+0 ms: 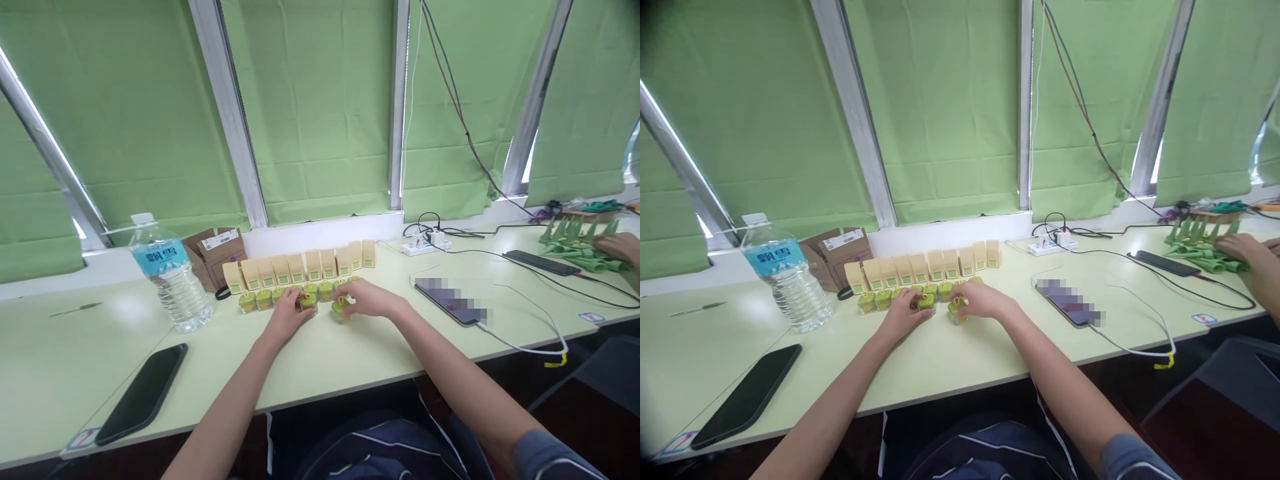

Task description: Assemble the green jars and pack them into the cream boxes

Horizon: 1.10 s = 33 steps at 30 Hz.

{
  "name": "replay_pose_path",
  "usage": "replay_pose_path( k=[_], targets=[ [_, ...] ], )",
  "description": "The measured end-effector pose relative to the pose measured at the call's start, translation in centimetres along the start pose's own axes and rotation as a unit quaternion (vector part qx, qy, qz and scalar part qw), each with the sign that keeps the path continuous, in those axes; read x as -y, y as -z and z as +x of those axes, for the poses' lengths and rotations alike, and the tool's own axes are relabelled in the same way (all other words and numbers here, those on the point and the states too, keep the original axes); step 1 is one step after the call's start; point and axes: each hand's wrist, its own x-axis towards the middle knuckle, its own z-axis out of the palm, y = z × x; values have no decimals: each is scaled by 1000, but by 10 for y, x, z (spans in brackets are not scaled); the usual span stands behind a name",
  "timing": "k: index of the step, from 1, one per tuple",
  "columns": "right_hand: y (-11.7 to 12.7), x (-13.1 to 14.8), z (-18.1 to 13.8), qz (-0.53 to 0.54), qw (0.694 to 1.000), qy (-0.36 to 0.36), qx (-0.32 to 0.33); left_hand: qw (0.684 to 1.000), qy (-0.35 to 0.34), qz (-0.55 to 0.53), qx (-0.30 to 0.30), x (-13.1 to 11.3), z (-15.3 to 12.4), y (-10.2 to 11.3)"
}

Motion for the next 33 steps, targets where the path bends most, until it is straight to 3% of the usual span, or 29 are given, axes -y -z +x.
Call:
replay_pose_path(
  k=[9, 14, 17, 20, 27, 33],
  targets=[
    [-29, 5, 39, -130, 989, 4, -66, 999, 1, -32, 17, 3, 2, 5],
    [-35, -11, 37, -99, 988, 58, -105, 999, -4, 13, 36, -1, -1, 4],
    [-30, -28, 29, -48, 983, 74, -162, 998, -9, 45, 36, -2, -3, 2],
    [-23, -48, 21, -18, 976, 17, -216, 997, -13, 64, 37, -3, -4, 2],
    [-19, -87, 10, -11, 973, -165, -164, 997, 8, 61, 50, -8, -4, 4],
    [-7, -89, 0, 21, 965, -204, -161, 997, 6, 64, 51, -9, -3, 5]
  ],
)
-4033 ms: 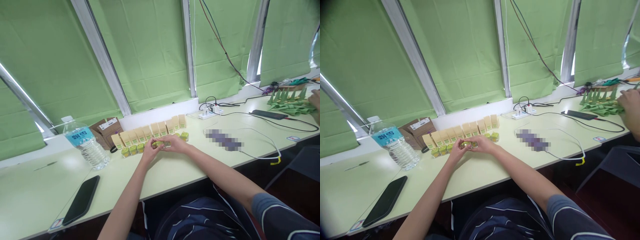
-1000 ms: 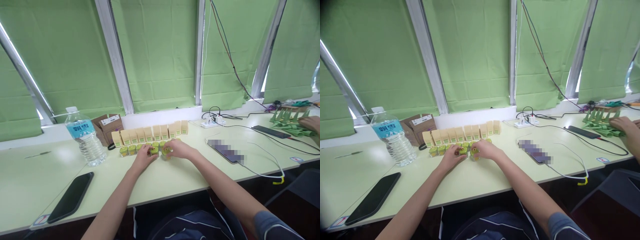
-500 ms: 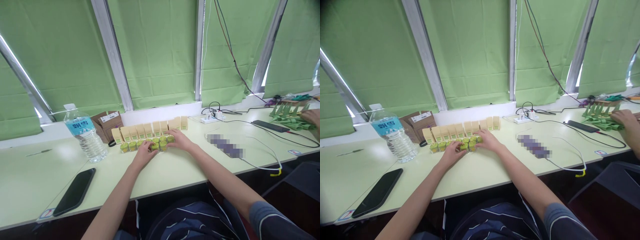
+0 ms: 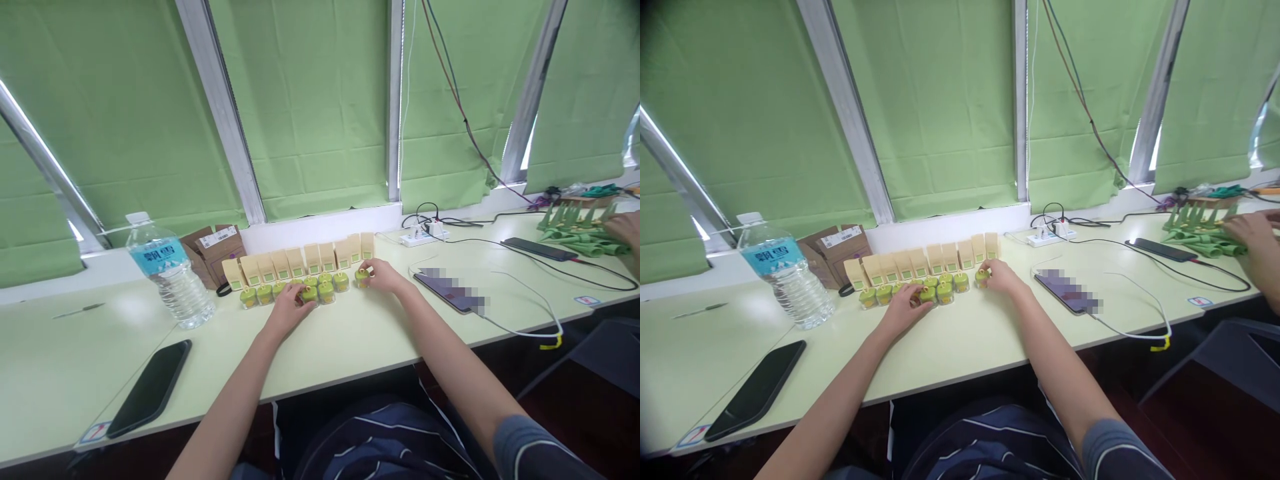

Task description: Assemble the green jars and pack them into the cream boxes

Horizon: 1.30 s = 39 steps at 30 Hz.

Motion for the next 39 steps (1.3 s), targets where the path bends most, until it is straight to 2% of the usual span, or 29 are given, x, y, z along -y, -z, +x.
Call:
replay_pose_path(
  k=[4, 8, 11, 14, 23, 32, 36, 39],
  targets=[
    [11, 5, -7, 85, 994, 8, 70, 1000, 4, -5, -3, -1, 0, 1],
    [16, 13, -13, 172, 969, 45, 171, 1000, 9, -10, 3, -4, 0, 3],
    [13, 20, -15, 190, 958, 66, 203, 1000, 17, -6, 11, -7, -1, 4],
    [5, 26, -15, 191, 960, 70, 190, 1000, 18, 0, 13, -6, -1, 4],
    [-17, 33, -11, 169, 978, 78, 95, 1000, 8, -2, 10, 1, 1, 1],
    [-24, 32, -10, 144, 983, 87, 69, 1000, -3, 0, 0, 2, 2, -2],
    [-21, 35, -10, 155, 982, 91, 61, 998, -7, 5, -59, 1, 3, 8],
    [-18, 39, -12, 161, 981, 97, 53, 994, -21, 47, -101, 5, 3, 15]
  ],
)
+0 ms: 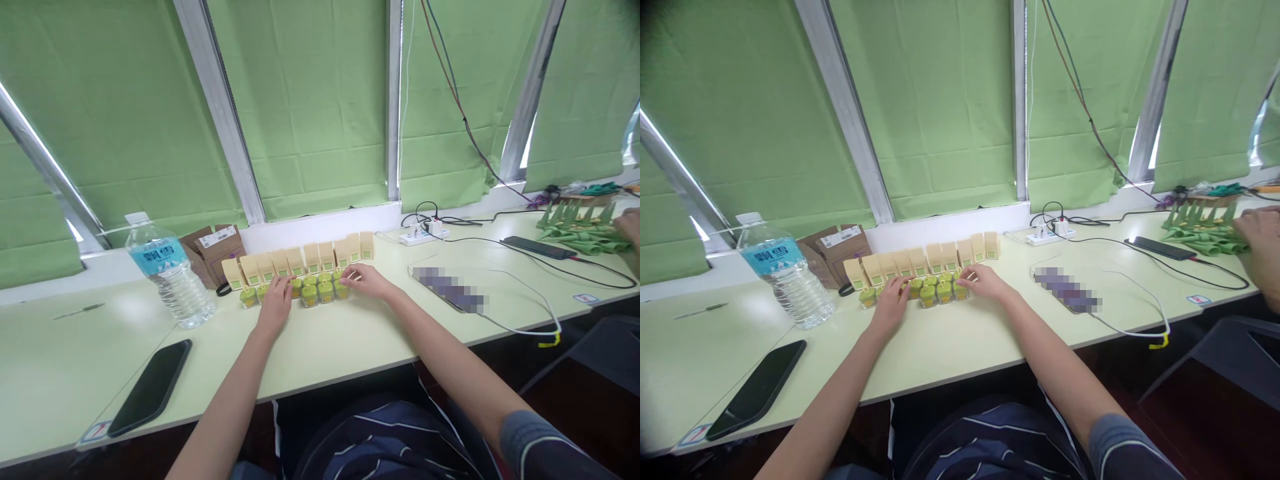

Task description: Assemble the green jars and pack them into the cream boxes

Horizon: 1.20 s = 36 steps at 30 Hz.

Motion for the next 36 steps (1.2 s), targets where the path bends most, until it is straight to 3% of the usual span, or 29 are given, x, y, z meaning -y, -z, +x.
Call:
replay_pose_path(
  k=[9, 16, 19, 24, 36],
  targets=[
    [-2, 0, 0, -23, 999, 21, -10, 986, -12, 127, 109, 9, 1, -12],
    [-2, -1, 0, -28, 999, 28, -16, 990, 28, 129, 54, 13, 5, 3],
    [-1, -1, 0, -24, 999, 30, -15, 984, 73, 149, 70, 22, 4, 13],
    [0, -1, -1, -26, 999, 26, -17, 977, 95, 170, 92, 26, 2, 24],
    [1, 1, -2, -26, 999, 24, -19, 990, 35, 98, 92, 37, 0, 29]
  ],
)
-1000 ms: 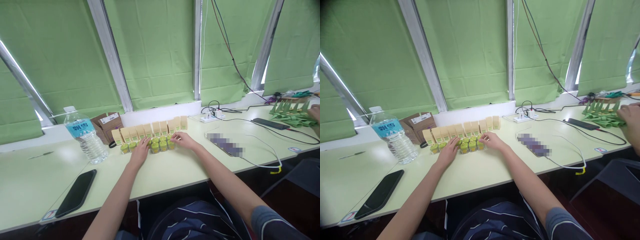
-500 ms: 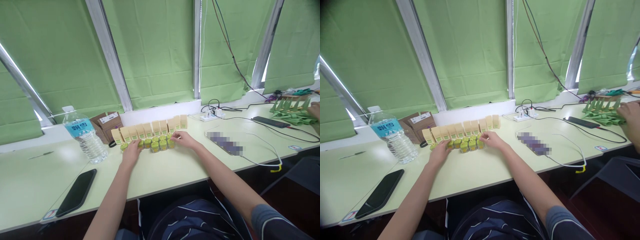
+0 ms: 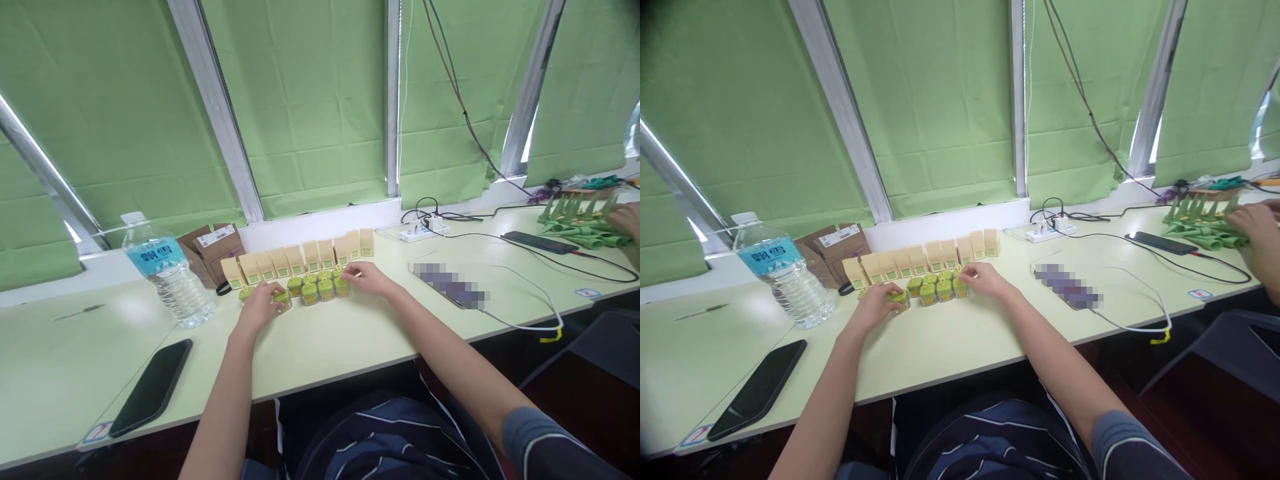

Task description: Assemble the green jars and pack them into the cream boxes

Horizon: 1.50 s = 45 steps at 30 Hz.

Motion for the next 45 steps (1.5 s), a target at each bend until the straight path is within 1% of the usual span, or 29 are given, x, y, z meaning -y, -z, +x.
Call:
replay_pose_path(
  k=[7, 13, 17, 20, 22, 24, 25, 27, 29, 31, 35, 40, 45],
  targets=[
    [1, 3, -1, 7, 1000, 1, -3, 999, -23, -37, 28, -15, 1, -1],
    [0, 2, 0, 4, 1000, 2, -1, 998, -39, -54, 22, -23, 0, -9],
    [0, 2, -1, 12, 1000, 0, 2, 996, -32, -78, 12, -25, 0, -7],
    [0, 2, -1, 7, 1000, -3, 0, 996, 1, -89, 4, -21, 3, -1],
    [0, 2, -1, 6, 1000, -2, -1, 996, 28, -79, -25, -17, 5, 3],
    [0, 2, -1, 9, 1000, 1, -2, 996, 57, -38, -60, -12, 4, 7],
    [0, 2, -1, 12, 1000, 2, -2, 995, 74, -9, -68, -9, 3, 8],
    [-1, 1, -1, 15, 1000, 4, -2, 991, 117, 48, -50, -6, 0, 9],
    [-1, 0, -1, 17, 1000, 6, -3, 985, 151, 85, -9, -4, -3, 8],
    [-1, -1, -1, 15, 1000, 6, -5, 981, 164, 103, 17, -4, -4, 6],
    [-2, -2, -1, 7, 1000, 1, -3, 982, 148, 113, 20, -7, 0, 0],
    [-2, -2, -1, 6, 1000, 2, -3, 992, 84, 87, 24, -11, 7, -10],
    [-3, -2, 0, 7, 1000, 1, -5, 994, 65, 83, 24, -15, 7, -19]
  ],
)
